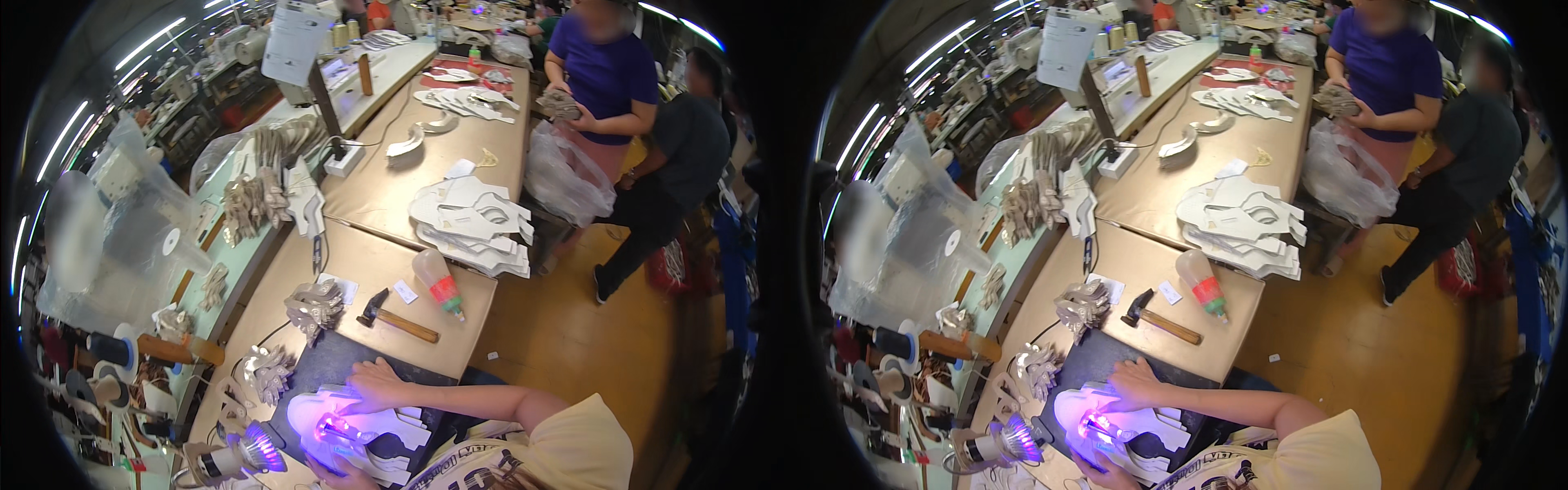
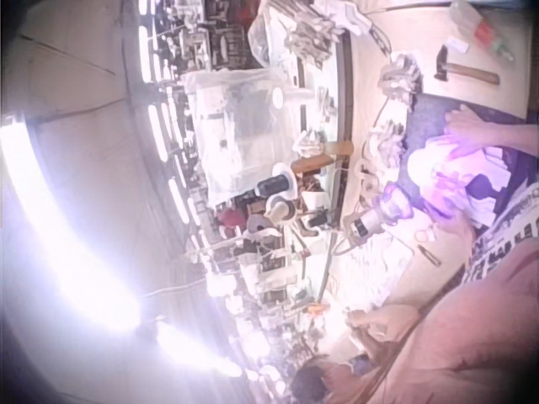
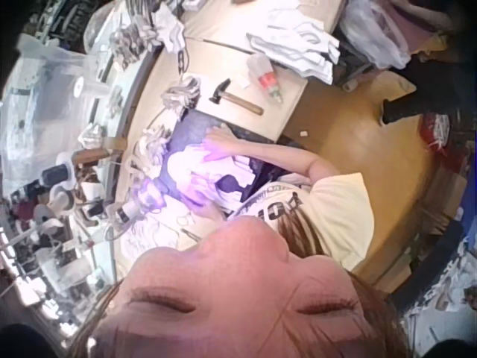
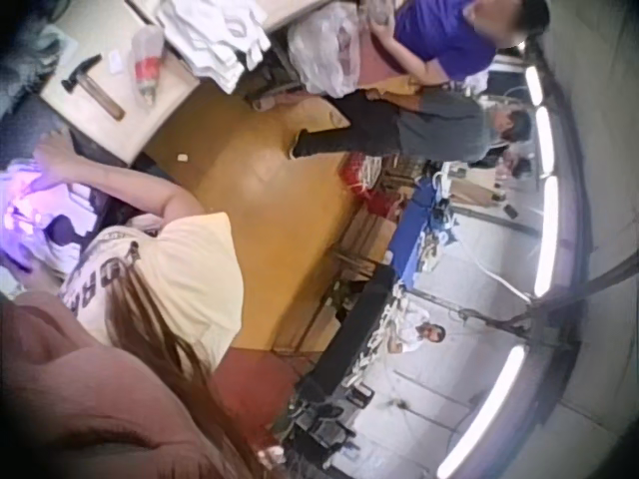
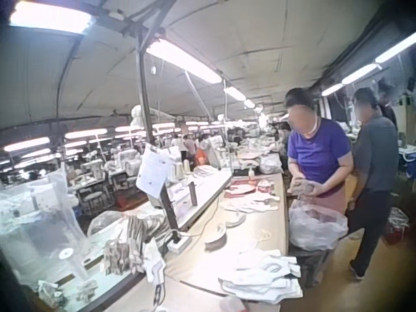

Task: The person assembles small metallic decorative parts by hand at a workbench. They pick up parts, align them, and place them into stacks while coworkers work nearby.

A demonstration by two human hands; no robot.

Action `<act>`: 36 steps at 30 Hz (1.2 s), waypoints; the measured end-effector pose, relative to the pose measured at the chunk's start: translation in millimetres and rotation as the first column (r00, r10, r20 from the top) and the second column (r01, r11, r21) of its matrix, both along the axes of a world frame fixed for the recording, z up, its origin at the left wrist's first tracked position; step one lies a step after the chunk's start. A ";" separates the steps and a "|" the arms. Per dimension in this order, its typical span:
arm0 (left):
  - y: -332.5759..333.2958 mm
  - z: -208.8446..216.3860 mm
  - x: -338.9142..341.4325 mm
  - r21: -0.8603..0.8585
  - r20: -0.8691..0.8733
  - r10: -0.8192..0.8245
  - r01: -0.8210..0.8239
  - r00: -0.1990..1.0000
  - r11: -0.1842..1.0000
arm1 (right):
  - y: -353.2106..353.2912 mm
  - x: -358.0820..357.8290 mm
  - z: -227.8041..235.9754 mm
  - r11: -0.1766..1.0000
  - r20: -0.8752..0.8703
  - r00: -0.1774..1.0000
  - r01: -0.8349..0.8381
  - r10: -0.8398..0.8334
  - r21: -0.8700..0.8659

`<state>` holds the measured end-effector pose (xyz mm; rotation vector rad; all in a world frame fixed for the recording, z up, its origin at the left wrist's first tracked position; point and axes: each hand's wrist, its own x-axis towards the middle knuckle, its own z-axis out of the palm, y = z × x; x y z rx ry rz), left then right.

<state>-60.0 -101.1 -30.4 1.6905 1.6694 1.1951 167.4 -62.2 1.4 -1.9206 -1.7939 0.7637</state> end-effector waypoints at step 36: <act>3.0 -6.4 -3.3 0.016 0.013 0.052 -0.053 0.999 0.998 | -12.3 -4.9 -20.3 0.866 0.009 0.990 0.119 -0.141 0.485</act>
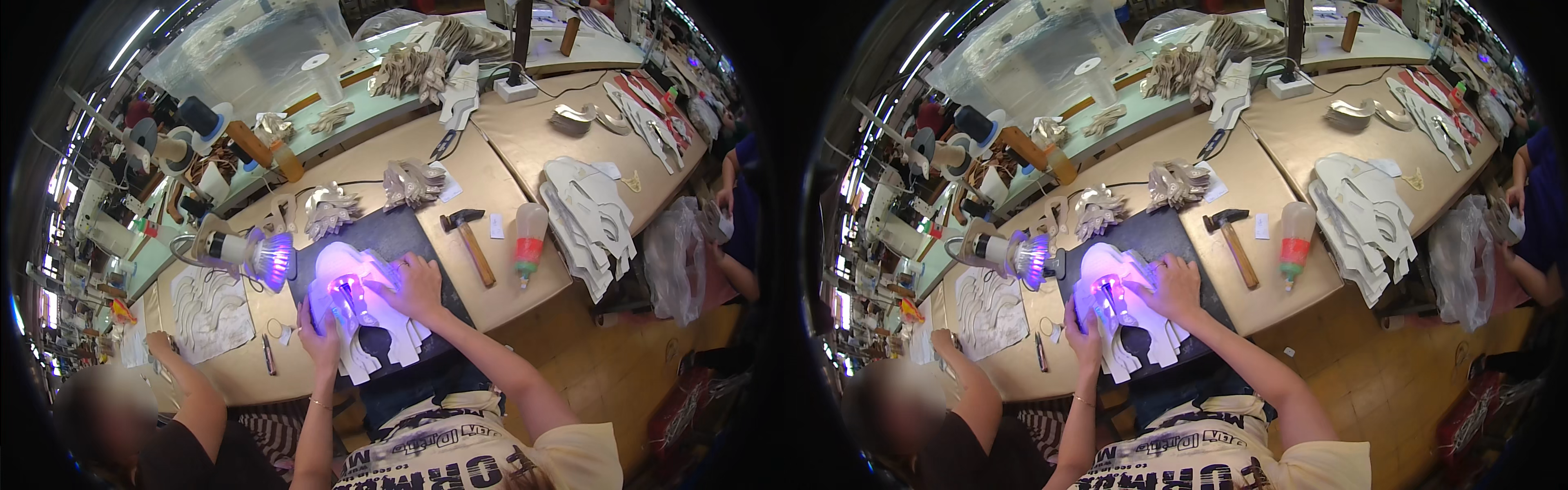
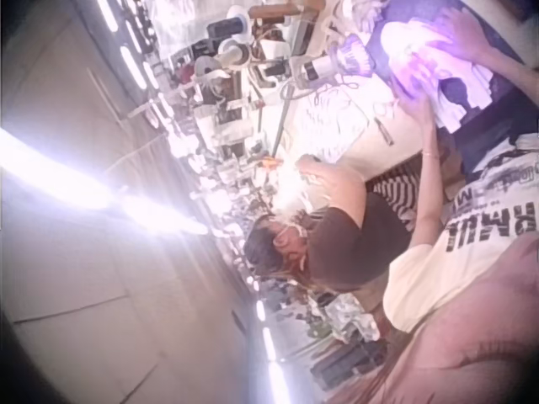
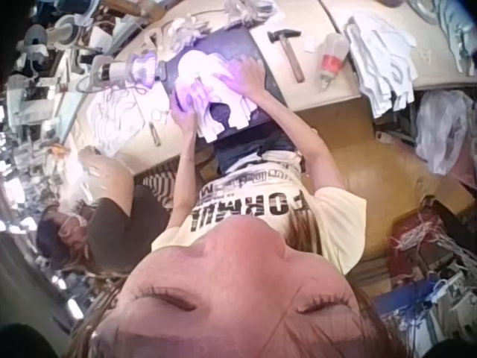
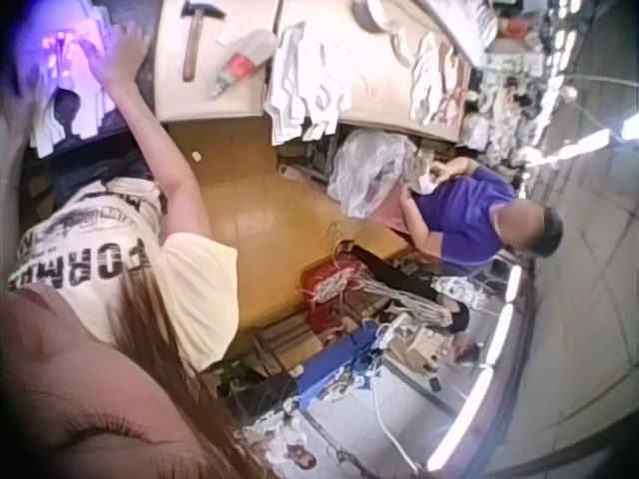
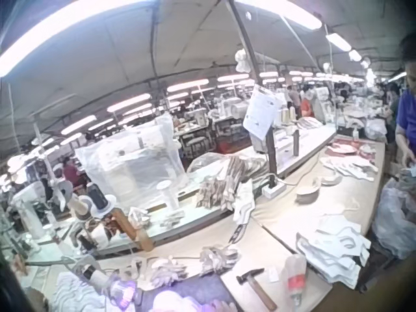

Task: The person assembles small metallic decorative parts by hand at a workbench. They pick up parts, align them, and place them into stacks while coworkers work nearby.

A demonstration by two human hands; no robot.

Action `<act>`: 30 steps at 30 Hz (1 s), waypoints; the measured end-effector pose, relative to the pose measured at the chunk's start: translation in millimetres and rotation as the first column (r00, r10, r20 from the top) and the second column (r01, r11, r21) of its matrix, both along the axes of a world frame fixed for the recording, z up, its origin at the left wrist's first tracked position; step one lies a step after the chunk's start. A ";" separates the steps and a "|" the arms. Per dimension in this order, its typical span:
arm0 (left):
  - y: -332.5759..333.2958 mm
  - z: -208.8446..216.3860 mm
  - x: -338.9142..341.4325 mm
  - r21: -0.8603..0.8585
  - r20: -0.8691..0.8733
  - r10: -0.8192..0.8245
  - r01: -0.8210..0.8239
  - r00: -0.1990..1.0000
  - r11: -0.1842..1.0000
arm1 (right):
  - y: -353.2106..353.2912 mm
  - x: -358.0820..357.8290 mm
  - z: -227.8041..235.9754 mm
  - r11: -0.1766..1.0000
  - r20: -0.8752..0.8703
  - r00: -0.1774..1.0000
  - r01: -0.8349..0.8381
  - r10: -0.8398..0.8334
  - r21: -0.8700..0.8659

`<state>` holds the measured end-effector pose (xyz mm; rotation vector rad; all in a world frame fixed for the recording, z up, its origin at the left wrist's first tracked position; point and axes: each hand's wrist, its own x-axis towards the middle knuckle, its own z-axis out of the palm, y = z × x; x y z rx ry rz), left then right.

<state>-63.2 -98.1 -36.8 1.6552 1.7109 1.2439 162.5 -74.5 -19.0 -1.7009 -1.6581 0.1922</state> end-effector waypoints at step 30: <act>-4.8 1.3 2.7 0.016 -0.024 0.117 -0.117 0.993 0.993 | 155.8 178.8 -45.2 0.903 0.030 0.959 0.277 -0.283 -0.329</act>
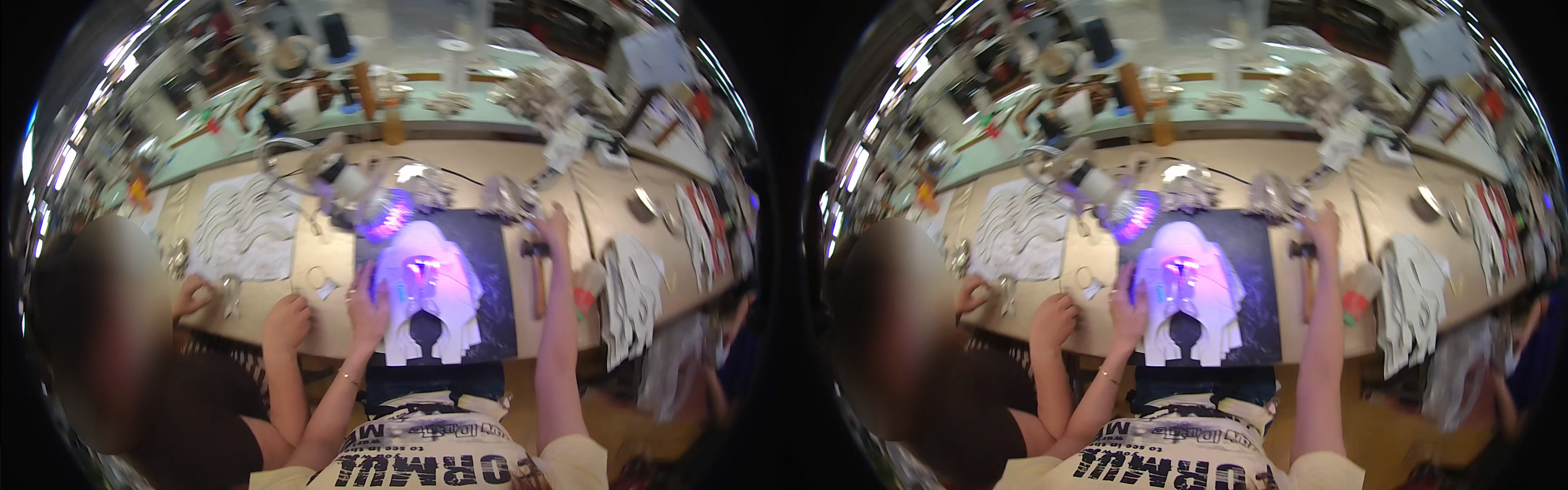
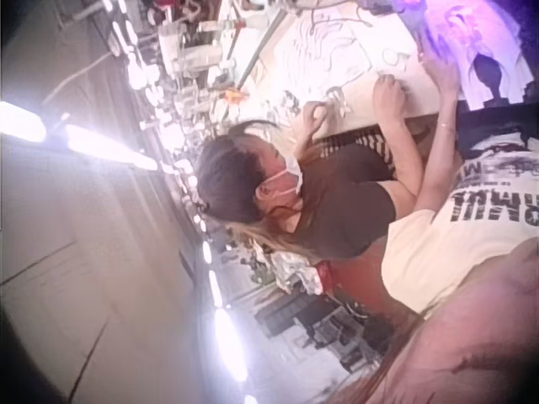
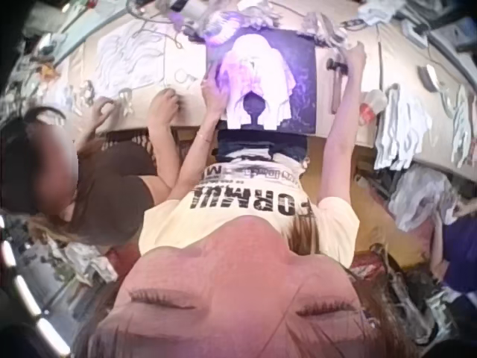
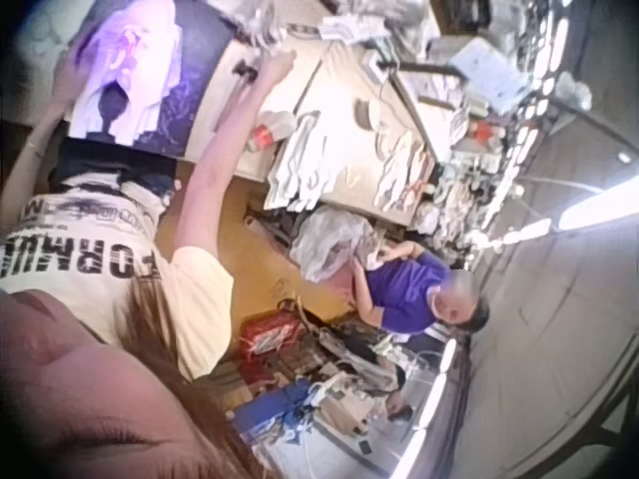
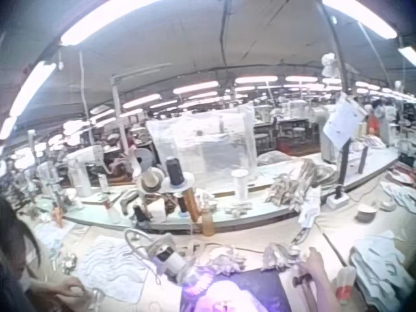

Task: The person assembles small metallic decorative parts by hand at a workbench. They pick up parts, align them, and place them into stacks while coworkers work nearby.

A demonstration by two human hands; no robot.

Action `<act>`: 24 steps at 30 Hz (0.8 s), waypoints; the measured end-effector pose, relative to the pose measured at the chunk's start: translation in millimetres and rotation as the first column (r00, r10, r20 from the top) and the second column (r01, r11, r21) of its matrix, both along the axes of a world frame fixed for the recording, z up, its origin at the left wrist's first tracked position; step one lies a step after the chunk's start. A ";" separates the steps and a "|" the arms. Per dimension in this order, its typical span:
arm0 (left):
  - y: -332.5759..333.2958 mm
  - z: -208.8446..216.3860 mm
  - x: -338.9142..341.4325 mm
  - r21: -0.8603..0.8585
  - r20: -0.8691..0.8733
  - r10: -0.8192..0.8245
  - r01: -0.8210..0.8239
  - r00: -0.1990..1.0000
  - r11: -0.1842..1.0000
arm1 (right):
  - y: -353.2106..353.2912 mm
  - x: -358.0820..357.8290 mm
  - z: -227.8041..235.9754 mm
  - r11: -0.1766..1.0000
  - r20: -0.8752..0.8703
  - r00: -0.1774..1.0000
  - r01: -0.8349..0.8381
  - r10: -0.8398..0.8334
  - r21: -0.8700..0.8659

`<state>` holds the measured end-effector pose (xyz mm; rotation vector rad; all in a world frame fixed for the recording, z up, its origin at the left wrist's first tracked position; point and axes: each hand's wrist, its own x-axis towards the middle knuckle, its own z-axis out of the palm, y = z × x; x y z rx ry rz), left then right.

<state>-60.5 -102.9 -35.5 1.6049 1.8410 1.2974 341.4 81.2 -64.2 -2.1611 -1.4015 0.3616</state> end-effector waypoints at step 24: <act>-3.8 11.9 0.8 -0.003 -0.159 0.041 -0.042 0.986 0.999 | 5.5 69.5 -52.7 0.988 -0.099 0.994 0.060 -0.047 0.143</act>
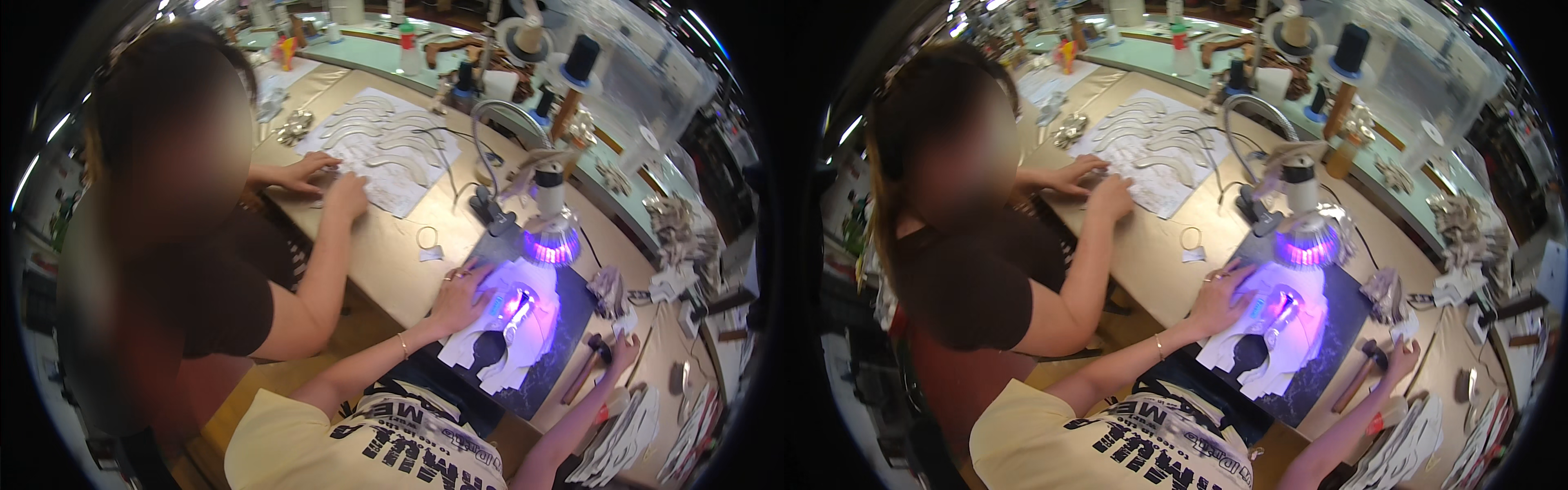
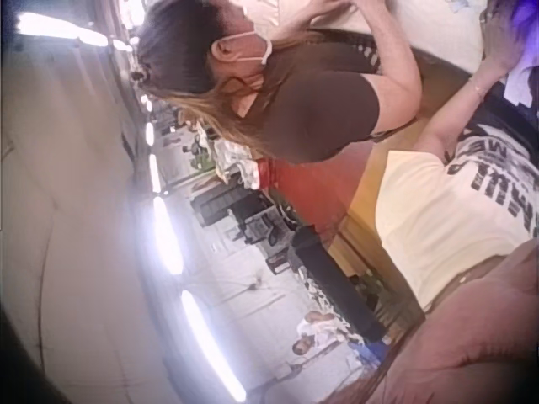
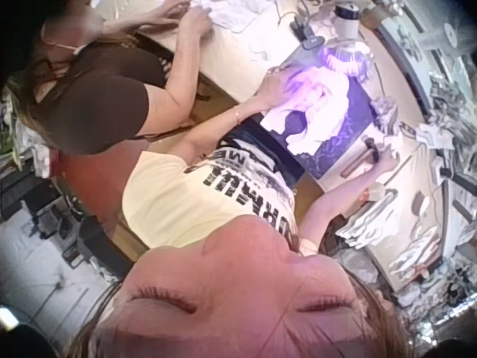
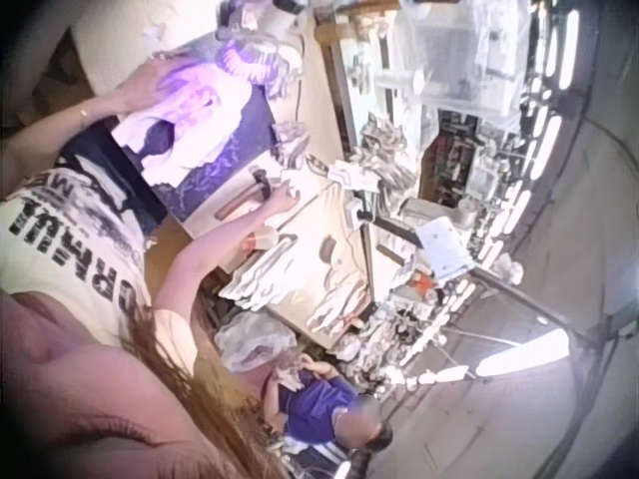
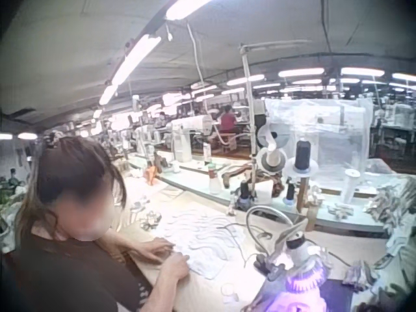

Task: The person assembles small metallic decorative parts by hand at a workbench. They pick up parts, align them, and place them into stacks while coworkers work nearby.

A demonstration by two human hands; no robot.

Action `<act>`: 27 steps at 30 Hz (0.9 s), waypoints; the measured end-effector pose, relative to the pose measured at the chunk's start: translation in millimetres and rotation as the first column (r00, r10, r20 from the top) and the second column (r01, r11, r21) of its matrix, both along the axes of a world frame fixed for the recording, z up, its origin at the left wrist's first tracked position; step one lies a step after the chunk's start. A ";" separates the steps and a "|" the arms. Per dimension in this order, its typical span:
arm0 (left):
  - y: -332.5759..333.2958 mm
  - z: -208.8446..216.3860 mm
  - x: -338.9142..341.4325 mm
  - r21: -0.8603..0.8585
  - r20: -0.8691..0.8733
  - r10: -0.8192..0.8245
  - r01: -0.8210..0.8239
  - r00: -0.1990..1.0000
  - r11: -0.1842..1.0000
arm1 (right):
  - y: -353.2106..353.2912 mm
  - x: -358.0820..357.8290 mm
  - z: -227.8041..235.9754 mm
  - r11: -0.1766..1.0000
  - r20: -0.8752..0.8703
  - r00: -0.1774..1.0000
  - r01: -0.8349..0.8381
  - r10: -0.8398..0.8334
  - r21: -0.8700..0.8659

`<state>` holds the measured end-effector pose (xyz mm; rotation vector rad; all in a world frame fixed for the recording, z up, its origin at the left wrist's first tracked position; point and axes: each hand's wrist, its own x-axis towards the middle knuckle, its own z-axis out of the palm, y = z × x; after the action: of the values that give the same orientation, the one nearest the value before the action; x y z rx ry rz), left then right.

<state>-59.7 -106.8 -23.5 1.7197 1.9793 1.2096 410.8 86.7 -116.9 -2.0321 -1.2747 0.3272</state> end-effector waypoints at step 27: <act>62.8 -6.2 -1.0 0.069 0.431 -0.077 0.052 0.899 0.996 | -42.0 -48.9 34.8 0.985 -0.264 0.964 0.085 -0.044 0.149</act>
<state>-60.8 -43.9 -29.7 1.3706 1.6232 1.4824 361.9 44.7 -82.1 -1.8232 -1.0368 0.4316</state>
